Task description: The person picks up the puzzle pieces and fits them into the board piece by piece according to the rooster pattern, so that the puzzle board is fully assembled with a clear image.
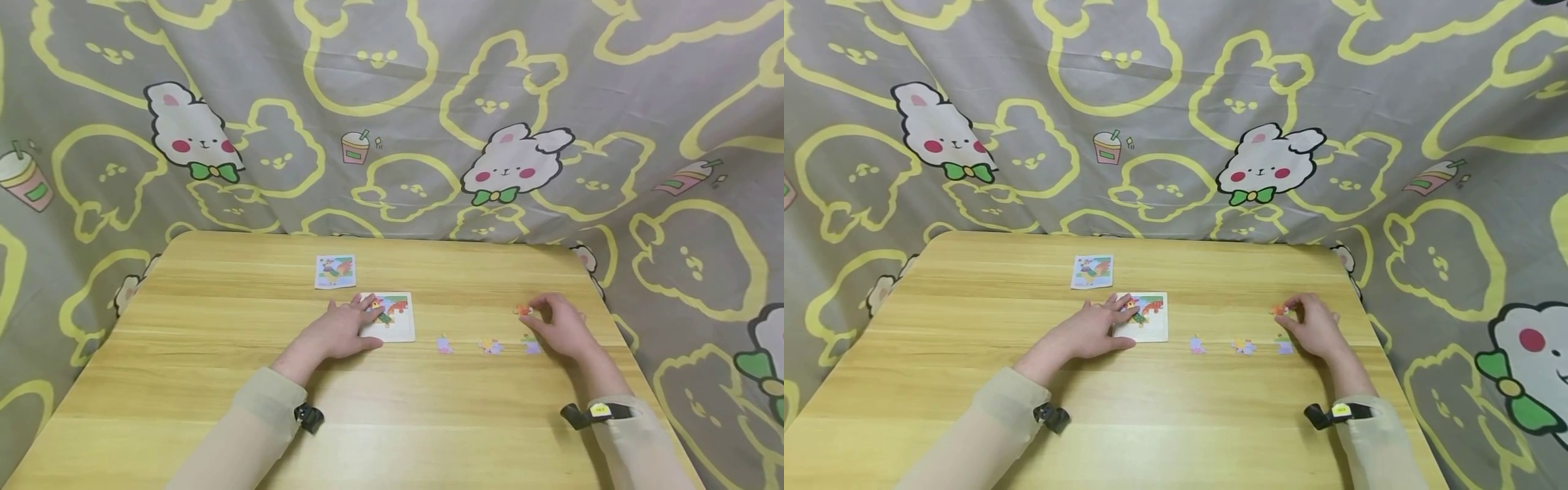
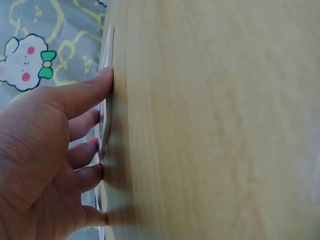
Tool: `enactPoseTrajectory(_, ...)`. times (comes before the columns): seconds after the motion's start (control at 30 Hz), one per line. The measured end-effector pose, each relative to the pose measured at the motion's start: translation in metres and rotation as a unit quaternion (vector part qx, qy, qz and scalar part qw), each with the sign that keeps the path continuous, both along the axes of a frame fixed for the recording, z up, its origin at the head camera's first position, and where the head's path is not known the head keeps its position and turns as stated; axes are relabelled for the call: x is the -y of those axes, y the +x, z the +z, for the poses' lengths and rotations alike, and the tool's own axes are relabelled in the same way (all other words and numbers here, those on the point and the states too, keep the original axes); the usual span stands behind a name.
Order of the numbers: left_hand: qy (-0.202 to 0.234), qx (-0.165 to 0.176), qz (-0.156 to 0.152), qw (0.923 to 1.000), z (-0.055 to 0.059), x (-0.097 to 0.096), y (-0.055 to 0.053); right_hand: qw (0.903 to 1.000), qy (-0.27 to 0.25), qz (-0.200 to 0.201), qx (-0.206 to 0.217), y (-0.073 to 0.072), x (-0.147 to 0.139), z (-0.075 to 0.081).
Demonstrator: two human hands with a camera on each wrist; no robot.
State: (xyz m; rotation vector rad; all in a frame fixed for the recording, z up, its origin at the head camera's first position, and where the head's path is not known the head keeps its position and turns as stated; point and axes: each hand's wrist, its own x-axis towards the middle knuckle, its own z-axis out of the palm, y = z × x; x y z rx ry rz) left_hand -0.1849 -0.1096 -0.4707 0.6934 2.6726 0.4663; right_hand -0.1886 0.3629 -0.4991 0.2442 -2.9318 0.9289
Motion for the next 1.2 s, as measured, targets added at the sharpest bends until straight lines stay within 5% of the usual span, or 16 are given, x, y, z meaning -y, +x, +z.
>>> enactPoseTrajectory(0.33,-0.006,0.0,0.003,1.0,0.0,0.0,0.001,0.9972,-0.022,0.024,-0.068,0.002,0.006,-0.01)
enactPoseTrajectory(0.8,-0.008,-0.005,0.001,1.0,-0.002,0.0,0.0,0.9955,-0.07,-0.005,-0.064,0.007,0.012,-0.008)
enactPoseTrajectory(1.2,-0.005,-0.004,0.0,1.0,-0.003,0.0,-0.001,0.9957,-0.087,0.014,-0.027,0.008,0.026,0.006)
